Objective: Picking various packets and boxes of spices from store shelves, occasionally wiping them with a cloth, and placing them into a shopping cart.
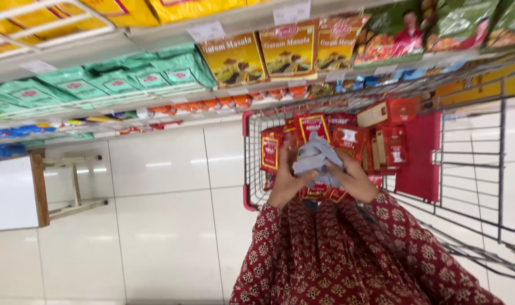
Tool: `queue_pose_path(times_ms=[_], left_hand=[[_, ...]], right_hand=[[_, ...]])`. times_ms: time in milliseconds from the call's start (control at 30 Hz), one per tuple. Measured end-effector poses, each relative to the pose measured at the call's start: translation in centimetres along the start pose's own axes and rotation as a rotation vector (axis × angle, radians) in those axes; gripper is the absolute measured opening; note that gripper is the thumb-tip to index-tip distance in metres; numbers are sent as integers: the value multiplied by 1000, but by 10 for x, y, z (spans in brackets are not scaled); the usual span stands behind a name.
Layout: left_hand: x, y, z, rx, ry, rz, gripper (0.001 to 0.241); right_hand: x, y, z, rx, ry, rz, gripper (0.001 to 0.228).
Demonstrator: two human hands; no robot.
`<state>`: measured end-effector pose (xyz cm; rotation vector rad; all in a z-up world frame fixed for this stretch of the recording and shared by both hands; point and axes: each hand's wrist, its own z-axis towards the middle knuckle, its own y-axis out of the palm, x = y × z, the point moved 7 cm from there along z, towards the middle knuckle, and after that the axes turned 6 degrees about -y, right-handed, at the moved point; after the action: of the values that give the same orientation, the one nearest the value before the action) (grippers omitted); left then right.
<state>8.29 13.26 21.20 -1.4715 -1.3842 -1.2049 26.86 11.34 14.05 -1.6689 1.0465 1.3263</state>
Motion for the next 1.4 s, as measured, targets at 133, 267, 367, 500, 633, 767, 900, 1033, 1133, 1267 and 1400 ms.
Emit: queue_pose_path(times_ms=[133,267,367,500,633,767,900,1033,1133,1267,1400], left_hand=[[-39,14,-3,-48,-47,73,70],[12,9,8,45,13,-70,61],[52,3,15,119,24,-202,47],[105,-3,41,176,103,-513,31],[228,0,57,84,392,-655,47],[408,23,20,61,750,-299,65],[534,42,1,454,1233,374,68],[567,52,48,770,1233,873,59],[551,54,94,735,1003,1104,51],[541,64,99,827,1309,1089,52],[541,66,114,687,1194,1144,30]], right_hand=[[-30,-34,11,-79,287,-59,52],[-143,-76,31,42,-263,-323,39],[-222,-95,37,122,-374,-556,32],[-328,-108,45,150,-206,-862,49],[-412,-122,57,233,-489,-751,36],[-533,-134,63,434,-790,-429,39],[-649,-132,90,313,-1135,-270,51],[-684,-154,135,360,-1015,-617,59],[-677,-152,152,434,-1071,-1042,63],[-645,-148,184,207,-1174,-1259,53],[-624,-153,184,143,-896,-1240,53]])
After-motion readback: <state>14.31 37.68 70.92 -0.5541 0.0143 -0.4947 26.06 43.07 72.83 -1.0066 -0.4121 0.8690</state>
